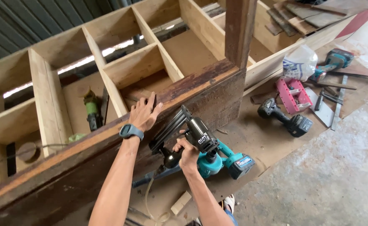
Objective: Fastening wooden boards to a frame using a pneumatic nail gun in a workshop
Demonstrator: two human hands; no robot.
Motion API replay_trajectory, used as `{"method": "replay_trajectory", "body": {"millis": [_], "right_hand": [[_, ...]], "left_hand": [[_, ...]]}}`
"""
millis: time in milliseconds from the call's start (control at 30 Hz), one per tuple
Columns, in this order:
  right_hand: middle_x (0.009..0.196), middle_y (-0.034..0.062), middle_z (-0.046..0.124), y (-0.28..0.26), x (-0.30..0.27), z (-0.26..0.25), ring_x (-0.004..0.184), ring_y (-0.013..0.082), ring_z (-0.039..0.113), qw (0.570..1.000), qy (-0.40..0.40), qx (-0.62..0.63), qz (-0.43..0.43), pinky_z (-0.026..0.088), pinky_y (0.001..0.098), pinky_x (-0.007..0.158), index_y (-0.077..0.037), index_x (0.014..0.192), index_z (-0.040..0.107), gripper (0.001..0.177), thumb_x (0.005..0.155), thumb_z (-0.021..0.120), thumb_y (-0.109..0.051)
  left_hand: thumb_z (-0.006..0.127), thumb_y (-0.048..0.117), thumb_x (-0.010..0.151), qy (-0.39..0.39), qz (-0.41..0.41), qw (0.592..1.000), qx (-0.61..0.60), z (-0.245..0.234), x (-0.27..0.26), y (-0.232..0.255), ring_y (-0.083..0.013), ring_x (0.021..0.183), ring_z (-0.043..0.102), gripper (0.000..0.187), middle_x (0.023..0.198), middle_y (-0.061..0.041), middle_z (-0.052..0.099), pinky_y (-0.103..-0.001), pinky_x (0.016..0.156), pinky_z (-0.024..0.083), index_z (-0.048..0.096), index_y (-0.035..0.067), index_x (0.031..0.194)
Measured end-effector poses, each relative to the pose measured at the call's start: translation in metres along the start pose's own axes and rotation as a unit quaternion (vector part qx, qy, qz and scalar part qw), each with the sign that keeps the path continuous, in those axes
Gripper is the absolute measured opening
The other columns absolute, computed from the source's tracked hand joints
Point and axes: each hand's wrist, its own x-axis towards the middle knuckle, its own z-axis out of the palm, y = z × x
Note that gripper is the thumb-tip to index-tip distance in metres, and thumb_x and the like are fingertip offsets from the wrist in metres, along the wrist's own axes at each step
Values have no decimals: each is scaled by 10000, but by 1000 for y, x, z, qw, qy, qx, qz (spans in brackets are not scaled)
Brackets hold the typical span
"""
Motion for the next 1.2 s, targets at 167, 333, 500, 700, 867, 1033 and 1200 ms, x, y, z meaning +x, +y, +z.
{"method": "replay_trajectory", "body": {"millis": [167, 333, 500, 700, 867, 1033, 1200], "right_hand": [[421, 190, 473, 20, 27, -25, 450, 293, 574, 998, -26, 54, 35, 489, 393, 547, -22, 490, 495, 313, 755, 658, 6], [446, 193, 475, 55, 64, -64, 478, 308, 569, 993, -56, 69, 74, 508, 406, 596, -21, 512, 506, 300, 756, 678, -42], [442, 159, 456, -16, 34, -40, 453, 269, 523, 993, -36, 101, 48, 527, 419, 619, -32, 528, 497, 290, 754, 680, -35], [436, 117, 438, -64, 34, -37, 429, 212, 488, 993, -28, 106, 40, 514, 399, 610, -48, 525, 485, 302, 749, 684, -10], [442, 160, 467, -55, 44, -41, 465, 282, 555, 994, -45, 88, 51, 522, 407, 606, -45, 532, 501, 293, 767, 676, -49], [444, 167, 462, -54, 38, -36, 467, 265, 531, 991, -64, 95, 69, 526, 384, 619, -26, 532, 505, 295, 771, 678, -32], [450, 195, 472, 18, 78, -67, 490, 301, 559, 992, -60, 92, 69, 522, 389, 612, -17, 540, 509, 297, 777, 685, -39]], "left_hand": [[184, 788, 1009, -7, -9, 1000, -20, -2, 9, -8, -391, 1430, 441, 864, 1501, -212, 437, -562, 1160, 300, 252, 212, 1650], [289, 873, 893, -34, -2, 999, -38, -24, -8, 7, -425, 1445, 437, 1001, 1546, -239, 435, -581, 1182, 297, 268, 217, 1648], [574, 867, 750, -14, -29, 999, 39, -16, -4, 16, -356, 1433, 466, 1130, 1520, -170, 465, -517, 1167, 338, 245, 268, 1649], [507, 909, 756, -12, -55, 997, 59, -18, -6, 27, -346, 1406, 494, 1113, 1468, -159, 503, -514, 1133, 370, 268, 268, 1633], [503, 910, 747, -15, -67, 994, 80, -13, 1, 25, -313, 1392, 506, 1083, 1436, -120, 512, -480, 1100, 385, 252, 325, 1623], [512, 894, 758, -11, -74, 993, 90, -12, 0, 25, -296, 1359, 535, 1048, 1414, -111, 525, -457, 1070, 400, 272, 335, 1611], [499, 909, 747, 1, -69, 995, 78, -8, 2, 20, -306, 1345, 542, 1068, 1402, -119, 529, -457, 1060, 396, 286, 321, 1613]]}}
